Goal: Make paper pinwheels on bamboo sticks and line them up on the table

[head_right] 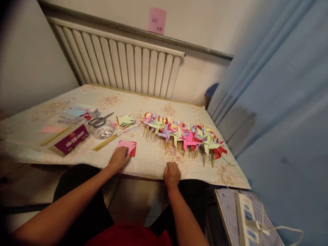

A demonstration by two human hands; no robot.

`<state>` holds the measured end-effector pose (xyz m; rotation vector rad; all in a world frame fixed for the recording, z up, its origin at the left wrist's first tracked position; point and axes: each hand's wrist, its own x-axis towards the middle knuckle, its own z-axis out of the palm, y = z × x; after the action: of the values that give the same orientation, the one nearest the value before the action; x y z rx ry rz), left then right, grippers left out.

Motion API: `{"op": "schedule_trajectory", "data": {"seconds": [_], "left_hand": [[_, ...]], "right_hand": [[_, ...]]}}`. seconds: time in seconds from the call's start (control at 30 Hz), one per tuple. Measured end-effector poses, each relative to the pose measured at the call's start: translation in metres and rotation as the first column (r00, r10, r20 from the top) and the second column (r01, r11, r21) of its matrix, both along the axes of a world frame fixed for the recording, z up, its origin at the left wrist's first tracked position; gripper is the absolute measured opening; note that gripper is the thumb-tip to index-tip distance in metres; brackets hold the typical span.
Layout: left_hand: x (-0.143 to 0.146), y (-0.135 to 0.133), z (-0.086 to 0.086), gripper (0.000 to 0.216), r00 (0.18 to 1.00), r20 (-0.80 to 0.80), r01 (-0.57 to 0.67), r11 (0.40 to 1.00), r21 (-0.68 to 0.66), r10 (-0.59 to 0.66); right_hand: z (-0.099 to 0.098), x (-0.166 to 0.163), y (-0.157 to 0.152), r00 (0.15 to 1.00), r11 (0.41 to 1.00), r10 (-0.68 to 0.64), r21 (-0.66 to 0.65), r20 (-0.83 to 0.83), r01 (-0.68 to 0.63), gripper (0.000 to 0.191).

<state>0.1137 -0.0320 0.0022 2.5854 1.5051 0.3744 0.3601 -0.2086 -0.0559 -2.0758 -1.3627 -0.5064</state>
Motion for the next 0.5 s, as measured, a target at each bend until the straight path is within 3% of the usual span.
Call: {"op": "schedule_trajectory", "data": {"seconds": [0.5], "left_hand": [[0.002,0.004,0.016,0.034,0.990,-0.113,-0.100,0.991,-0.087,0.090]], "right_hand": [[0.000,0.001,-0.001,1.000,1.000,-0.003,0.002,0.007,0.003,0.018]]}}
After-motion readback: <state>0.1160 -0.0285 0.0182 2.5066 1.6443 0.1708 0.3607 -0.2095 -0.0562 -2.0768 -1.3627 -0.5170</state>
